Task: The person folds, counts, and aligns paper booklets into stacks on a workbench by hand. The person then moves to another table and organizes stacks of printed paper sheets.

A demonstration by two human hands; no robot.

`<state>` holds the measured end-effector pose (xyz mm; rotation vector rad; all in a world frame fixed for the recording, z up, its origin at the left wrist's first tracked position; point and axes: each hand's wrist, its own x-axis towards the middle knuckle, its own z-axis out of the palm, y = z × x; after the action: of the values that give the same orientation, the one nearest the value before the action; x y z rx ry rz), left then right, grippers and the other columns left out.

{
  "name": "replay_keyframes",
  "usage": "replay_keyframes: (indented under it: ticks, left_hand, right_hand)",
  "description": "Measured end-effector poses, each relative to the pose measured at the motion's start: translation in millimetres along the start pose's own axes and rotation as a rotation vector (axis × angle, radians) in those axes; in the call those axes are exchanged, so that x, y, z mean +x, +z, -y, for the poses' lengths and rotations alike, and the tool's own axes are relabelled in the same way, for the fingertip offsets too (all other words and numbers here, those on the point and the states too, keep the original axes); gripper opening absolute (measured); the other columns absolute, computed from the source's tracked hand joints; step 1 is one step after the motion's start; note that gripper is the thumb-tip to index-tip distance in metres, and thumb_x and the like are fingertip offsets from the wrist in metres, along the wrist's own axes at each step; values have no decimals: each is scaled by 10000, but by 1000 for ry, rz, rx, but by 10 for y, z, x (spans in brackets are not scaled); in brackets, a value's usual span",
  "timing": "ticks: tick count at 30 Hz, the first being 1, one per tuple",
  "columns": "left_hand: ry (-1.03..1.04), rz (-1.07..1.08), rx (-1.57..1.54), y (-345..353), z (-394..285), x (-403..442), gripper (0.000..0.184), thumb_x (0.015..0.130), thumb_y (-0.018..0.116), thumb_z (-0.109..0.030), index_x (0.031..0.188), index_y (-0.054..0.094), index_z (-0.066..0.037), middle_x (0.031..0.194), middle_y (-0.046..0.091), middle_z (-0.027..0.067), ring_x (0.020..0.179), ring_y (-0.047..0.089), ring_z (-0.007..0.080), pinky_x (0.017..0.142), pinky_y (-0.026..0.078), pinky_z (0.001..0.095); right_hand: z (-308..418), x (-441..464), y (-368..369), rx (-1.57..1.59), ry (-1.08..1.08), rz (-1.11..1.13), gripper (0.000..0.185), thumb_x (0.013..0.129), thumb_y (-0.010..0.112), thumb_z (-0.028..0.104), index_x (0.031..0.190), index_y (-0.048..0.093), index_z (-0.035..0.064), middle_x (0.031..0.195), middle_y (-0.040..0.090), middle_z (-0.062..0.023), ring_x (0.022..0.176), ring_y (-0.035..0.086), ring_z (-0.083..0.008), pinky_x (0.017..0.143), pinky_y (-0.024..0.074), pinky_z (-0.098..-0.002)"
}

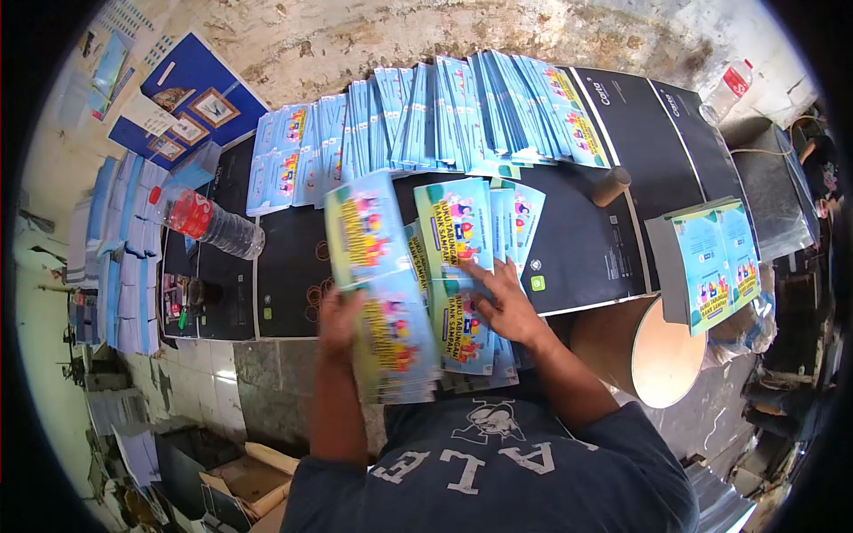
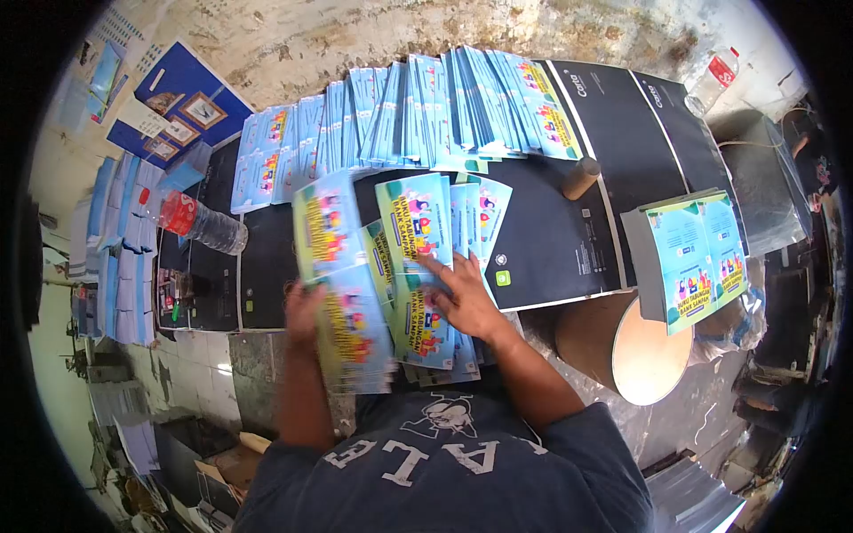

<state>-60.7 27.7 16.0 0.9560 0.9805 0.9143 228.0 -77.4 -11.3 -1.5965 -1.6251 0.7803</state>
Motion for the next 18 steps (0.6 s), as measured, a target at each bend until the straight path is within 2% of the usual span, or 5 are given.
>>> replay_keyframes:
  ticks: [1, 4, 8, 10, 18]
  left_hand:
    - [20, 26, 119, 129, 114, 33, 244, 949, 674, -129, 1160, 666, -7, 1055, 684, 62, 945, 653, 142, 830, 550, 308]
    - [23, 131, 209, 667, 222, -54, 230, 955, 676, -110, 1164, 669, -12, 1063, 681, 54, 949, 643, 135, 845, 535, 300]
    - [9, -2, 181, 494, 385, 9, 224, 1000, 634, -140, 1175, 659, -2, 1061, 691, 47, 931, 643, 123, 835, 525, 282]
    - [-9, 14, 107, 396, 323, 26, 239, 1002, 632, -143, 1190, 644, 4, 1061, 694, 55, 929, 647, 127, 834, 528, 285]
    - [6, 86, -13, 485, 240, -34, 267, 1014, 608, -126, 1236, 600, 22, 1076, 701, 83, 944, 669, 143, 841, 554, 308]
  right_hand:
    - [-68, 3, 23, -2, -4, -3, 584, 924, 690, 260, 1466, 491, 173, 1344, 528, -247, 1388, 383, -430, 1213, 93, -610]
    - [-89, -24, 9, 71, -19, -27, 372, 928, 687, 420, 1091, 732, 88, 1283, 556, -218, 1342, 426, -391, 1208, 89, -603]
    - [-106, -1, 10, 177, 2, -45, 353, 969, 655, 377, 1115, 735, 66, 1249, 587, -176, 1330, 448, -359, 1212, 62, -587]
    - [-111, -2, 32, 201, -19, -86, 321, 967, 653, 397, 1106, 750, 126, 1208, 594, -144, 1269, 487, -343, 1202, 91, -592]
    - [-61, 5, -9, 264, -24, -90, 319, 1001, 604, 375, 1100, 726, 98, 1176, 604, -124, 1264, 498, -330, 1197, 107, -579]
